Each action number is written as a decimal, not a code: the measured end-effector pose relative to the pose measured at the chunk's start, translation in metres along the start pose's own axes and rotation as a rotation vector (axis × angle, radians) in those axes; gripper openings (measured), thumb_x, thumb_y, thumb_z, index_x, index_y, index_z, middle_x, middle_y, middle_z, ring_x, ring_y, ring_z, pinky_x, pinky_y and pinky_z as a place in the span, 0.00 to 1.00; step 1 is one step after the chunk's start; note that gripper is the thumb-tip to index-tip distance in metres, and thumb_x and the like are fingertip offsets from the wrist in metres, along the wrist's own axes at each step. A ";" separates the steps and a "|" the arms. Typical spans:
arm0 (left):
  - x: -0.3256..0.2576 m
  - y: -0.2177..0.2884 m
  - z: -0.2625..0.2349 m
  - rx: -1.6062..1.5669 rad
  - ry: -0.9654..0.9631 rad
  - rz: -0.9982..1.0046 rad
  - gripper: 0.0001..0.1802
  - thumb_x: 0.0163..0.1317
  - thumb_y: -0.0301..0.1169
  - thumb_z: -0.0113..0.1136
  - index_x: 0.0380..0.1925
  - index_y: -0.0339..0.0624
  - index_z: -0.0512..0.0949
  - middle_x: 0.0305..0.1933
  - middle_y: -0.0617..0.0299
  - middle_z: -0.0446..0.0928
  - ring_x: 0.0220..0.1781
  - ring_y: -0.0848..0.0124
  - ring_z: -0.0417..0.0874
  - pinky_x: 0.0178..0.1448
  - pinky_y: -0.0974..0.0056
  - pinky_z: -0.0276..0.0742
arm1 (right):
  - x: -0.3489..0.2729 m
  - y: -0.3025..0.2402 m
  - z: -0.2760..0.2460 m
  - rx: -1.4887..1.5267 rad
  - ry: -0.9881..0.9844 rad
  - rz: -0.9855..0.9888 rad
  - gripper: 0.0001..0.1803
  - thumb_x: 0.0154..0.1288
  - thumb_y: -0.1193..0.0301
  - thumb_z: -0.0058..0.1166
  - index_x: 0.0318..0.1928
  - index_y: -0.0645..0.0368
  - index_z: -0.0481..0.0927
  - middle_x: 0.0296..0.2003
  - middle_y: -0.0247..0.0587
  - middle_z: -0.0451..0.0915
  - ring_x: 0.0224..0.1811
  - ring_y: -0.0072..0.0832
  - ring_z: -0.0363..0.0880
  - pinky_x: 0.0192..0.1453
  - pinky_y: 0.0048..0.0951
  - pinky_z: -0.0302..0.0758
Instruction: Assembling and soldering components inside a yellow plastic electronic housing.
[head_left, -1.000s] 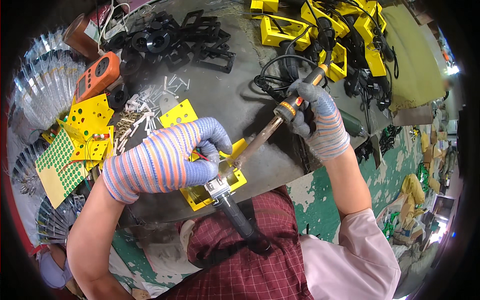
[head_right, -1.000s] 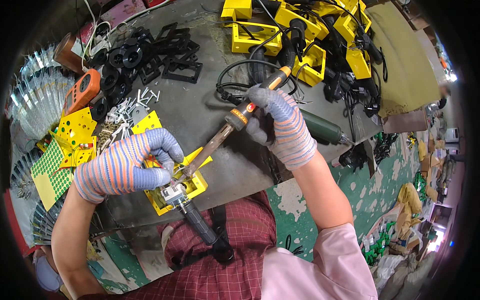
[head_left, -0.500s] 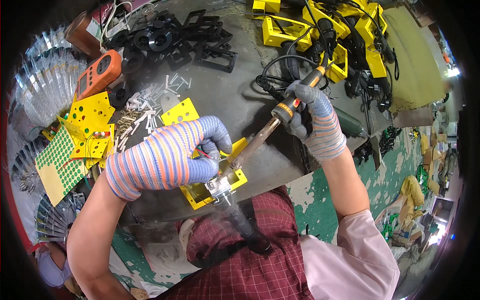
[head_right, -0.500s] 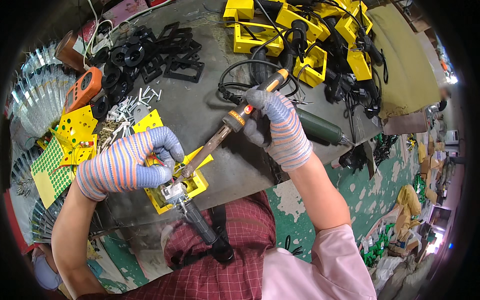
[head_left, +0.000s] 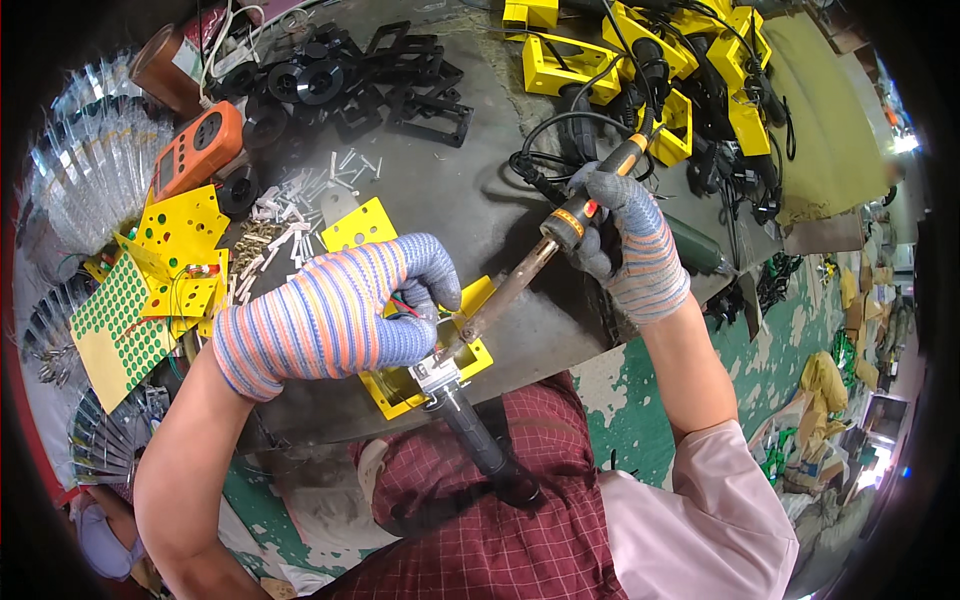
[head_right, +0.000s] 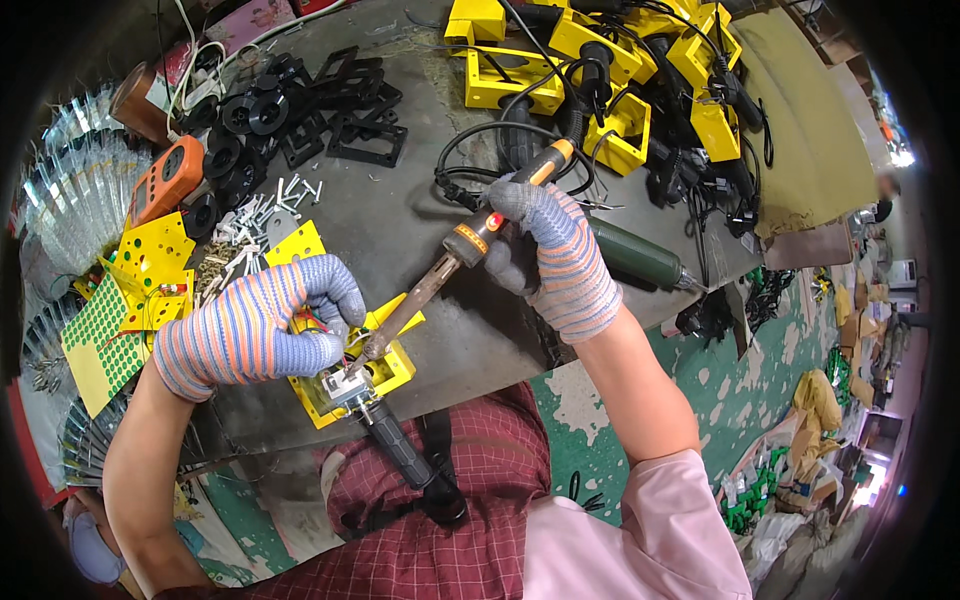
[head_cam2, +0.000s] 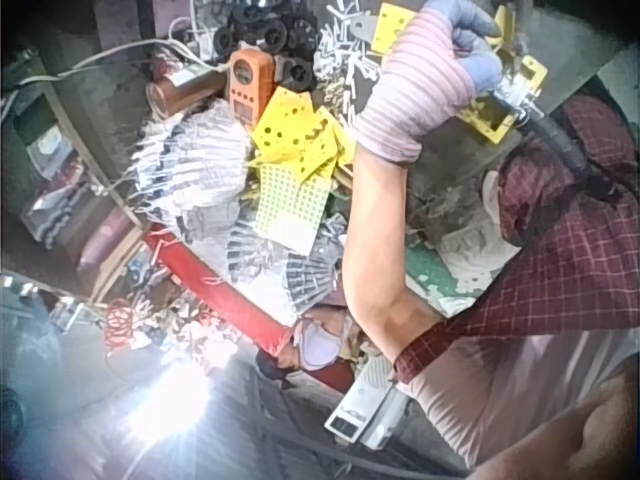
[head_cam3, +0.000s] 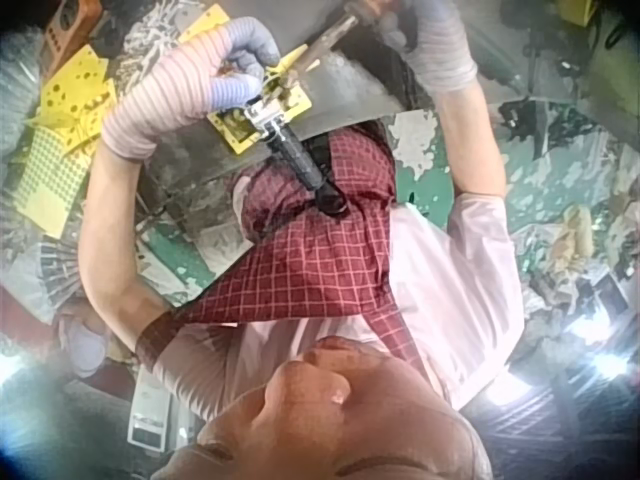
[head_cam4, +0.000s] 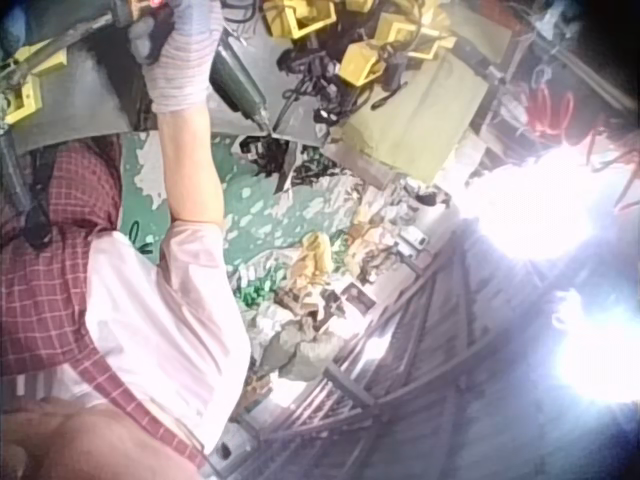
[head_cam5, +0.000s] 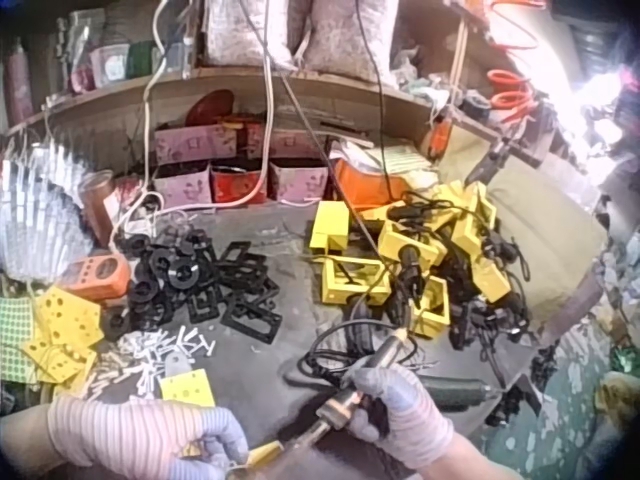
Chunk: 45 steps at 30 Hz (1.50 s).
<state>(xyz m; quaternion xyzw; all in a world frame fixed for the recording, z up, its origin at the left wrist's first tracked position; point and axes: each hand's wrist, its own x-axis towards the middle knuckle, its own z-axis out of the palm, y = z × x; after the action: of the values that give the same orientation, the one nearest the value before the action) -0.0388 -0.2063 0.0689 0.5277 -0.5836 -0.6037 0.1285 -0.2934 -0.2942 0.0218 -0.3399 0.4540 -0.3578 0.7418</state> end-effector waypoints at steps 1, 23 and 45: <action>0.000 0.000 0.001 0.007 0.007 -0.011 0.13 0.57 0.30 0.62 0.42 0.40 0.77 0.34 0.67 0.77 0.39 0.79 0.77 0.48 0.69 0.75 | 0.001 0.000 -0.002 -0.013 -0.022 -0.006 0.15 0.63 0.58 0.59 0.32 0.57 0.77 0.20 0.37 0.76 0.14 0.21 0.70 0.16 0.19 0.62; 0.000 -0.009 0.001 0.070 -0.017 0.076 0.15 0.56 0.32 0.62 0.44 0.42 0.76 0.31 0.65 0.78 0.34 0.75 0.79 0.42 0.67 0.76 | 0.067 -0.037 0.124 -0.558 -0.258 -1.168 0.11 0.63 0.73 0.63 0.45 0.57 0.80 0.37 0.32 0.84 0.35 0.19 0.81 0.37 0.21 0.76; -0.001 -0.011 -0.001 -0.007 0.028 0.057 0.13 0.56 0.30 0.60 0.42 0.39 0.77 0.32 0.65 0.77 0.37 0.77 0.78 0.45 0.69 0.76 | 0.032 -0.021 0.090 -0.990 -0.259 -1.401 0.21 0.54 0.80 0.56 0.50 0.57 0.79 0.44 0.46 0.81 0.48 0.48 0.78 0.54 0.42 0.75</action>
<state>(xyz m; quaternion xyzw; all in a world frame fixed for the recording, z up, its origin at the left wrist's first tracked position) -0.0330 -0.2030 0.0606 0.5186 -0.5944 -0.5946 0.1556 -0.2048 -0.3158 0.0580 -0.8631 0.1555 -0.4519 0.1632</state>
